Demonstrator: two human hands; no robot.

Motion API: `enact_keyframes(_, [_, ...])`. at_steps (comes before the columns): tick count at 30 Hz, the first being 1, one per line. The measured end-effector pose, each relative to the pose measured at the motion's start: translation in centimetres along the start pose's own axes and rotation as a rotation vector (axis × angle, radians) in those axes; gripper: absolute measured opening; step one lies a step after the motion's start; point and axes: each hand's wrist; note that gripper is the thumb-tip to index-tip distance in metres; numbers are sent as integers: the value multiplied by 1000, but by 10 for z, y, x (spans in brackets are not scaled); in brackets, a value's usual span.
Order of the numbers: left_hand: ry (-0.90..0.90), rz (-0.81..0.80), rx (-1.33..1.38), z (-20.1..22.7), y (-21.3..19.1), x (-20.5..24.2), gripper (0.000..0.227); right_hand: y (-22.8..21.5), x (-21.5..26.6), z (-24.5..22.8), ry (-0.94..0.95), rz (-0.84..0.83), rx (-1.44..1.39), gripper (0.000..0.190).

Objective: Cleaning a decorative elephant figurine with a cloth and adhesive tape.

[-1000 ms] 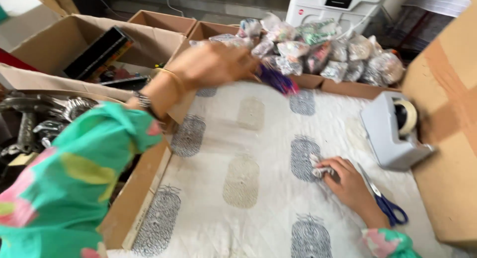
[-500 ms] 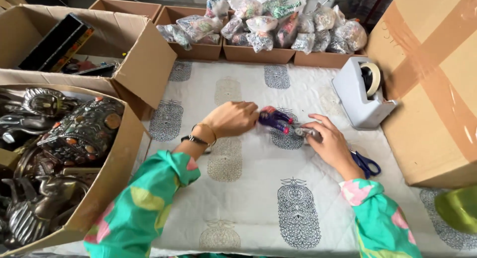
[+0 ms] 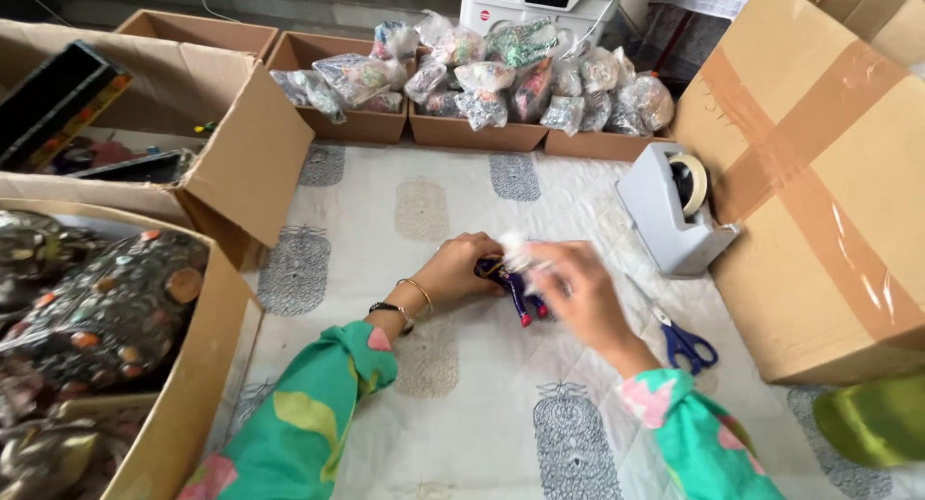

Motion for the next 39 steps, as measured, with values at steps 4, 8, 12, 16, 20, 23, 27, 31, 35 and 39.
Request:
enact_keyframes(4, [-76, 65, 157, 7, -9, -4, 94, 11, -20, 0, -554, -223, 485, 31])
enact_keyframes(8, [-170, 97, 435, 4, -6, -3, 94, 2, -16, 43, -312, -275, 309, 30])
enact_keyframes(12, [-150, 101, 329, 9, -8, -2, 86, -2, -15, 35, -246, -268, 295, 29])
enact_keyframes(16, [-87, 118, 343, 8, -5, 1, 80, -8, -12, 31, -140, -242, 294, 31])
enact_keyframes(20, [-177, 130, 285, 4, -3, -5, 82, -20, -11, 37, -162, -32, 439, 28])
enact_keyframes(23, [-324, 378, 607, -47, 14, -13, 72, -21, -9, 49, -26, -26, 377, 25])
enact_keyframes(27, [-712, 669, 1467, -69, -22, -2, 61, -9, -1, 64, 143, -121, 292, 23])
enact_keyframes(31, [-709, 743, 1632, -57, -53, -1, 67, -13, -1, 70, 241, -127, 285, 24])
enact_keyframes(35, [-421, 710, 1936, -40, -84, -9, 75, -10, -5, 75, 105, -76, 248, 23])
enact_keyframes(39, [-231, 664, 2102, -45, -78, 2, 87, -9, 3, 73, 193, -103, 252, 24])
Point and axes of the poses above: each hand's wrist, its own x-axis away from the middle knuckle, its own y-axis out of the palm, z = x × y, and after that the axes turned 2 degrees about z, right-handed
